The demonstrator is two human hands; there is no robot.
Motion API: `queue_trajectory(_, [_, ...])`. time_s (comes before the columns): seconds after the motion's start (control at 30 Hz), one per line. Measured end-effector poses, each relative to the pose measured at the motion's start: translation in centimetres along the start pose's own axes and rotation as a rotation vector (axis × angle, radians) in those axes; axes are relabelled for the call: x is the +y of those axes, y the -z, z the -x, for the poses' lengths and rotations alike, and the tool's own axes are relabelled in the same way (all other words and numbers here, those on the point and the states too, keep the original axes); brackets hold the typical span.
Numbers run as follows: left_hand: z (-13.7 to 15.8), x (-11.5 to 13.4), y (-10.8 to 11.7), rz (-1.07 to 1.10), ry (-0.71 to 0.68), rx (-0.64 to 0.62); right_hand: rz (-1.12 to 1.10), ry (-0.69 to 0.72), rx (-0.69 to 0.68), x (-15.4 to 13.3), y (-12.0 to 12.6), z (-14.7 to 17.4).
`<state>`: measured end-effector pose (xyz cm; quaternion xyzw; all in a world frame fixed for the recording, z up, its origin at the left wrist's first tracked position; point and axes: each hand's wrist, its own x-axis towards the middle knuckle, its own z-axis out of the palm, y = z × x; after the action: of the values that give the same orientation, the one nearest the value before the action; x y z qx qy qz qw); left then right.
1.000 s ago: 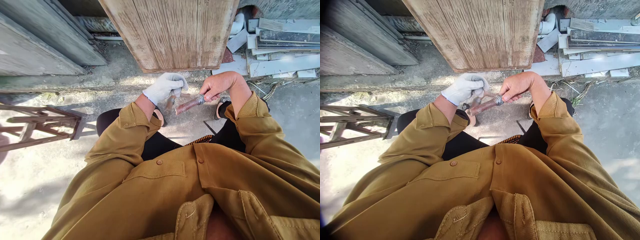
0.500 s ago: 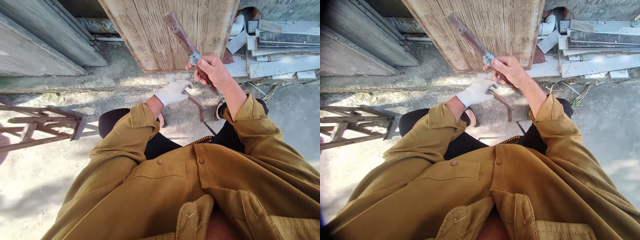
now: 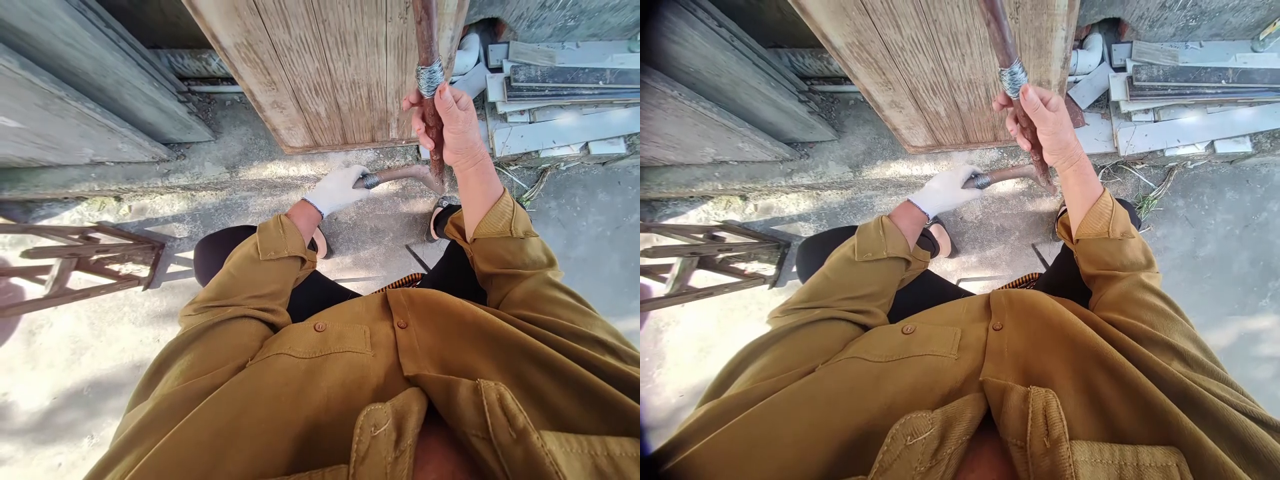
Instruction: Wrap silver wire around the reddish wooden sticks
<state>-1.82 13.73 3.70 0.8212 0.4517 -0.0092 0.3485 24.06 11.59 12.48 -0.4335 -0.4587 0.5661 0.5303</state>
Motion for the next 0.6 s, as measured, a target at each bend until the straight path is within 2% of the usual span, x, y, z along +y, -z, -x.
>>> queue_trajectory(0.17, [1.0, 0.6, -0.5, -0.082, 0.013, 0.043, -0.088, 0.051, -0.009, 0.6, -0.7, -0.1])
queue_trajectory(0.3, [1.9, 1.7, -0.5, -0.184, -0.017, 0.04, -0.128, -0.019, -0.002, 1.6, -2.4, -0.8])
queue_trajectory(0.37, [2.3, 2.2, -0.6, -0.228, -0.057, 0.017, -0.142, -0.076, 0.085, 2.0, -2.7, -1.5])
queue_trajectory(0.47, [2.8, 2.5, -0.7, -0.28, -0.107, 0.009, -0.208, -0.19, 0.327, 2.3, -1.9, -2.6])
queue_trajectory(0.53, [3.0, 2.2, -0.6, -0.259, -0.082, 0.044, -0.246, -0.254, 0.459, 2.3, -0.6, -3.0])
queue_trajectory(0.6, [3.1, 1.6, -0.4, -0.179, -0.013, 0.099, -0.233, -0.271, 0.535, 2.2, 0.7, -3.1])
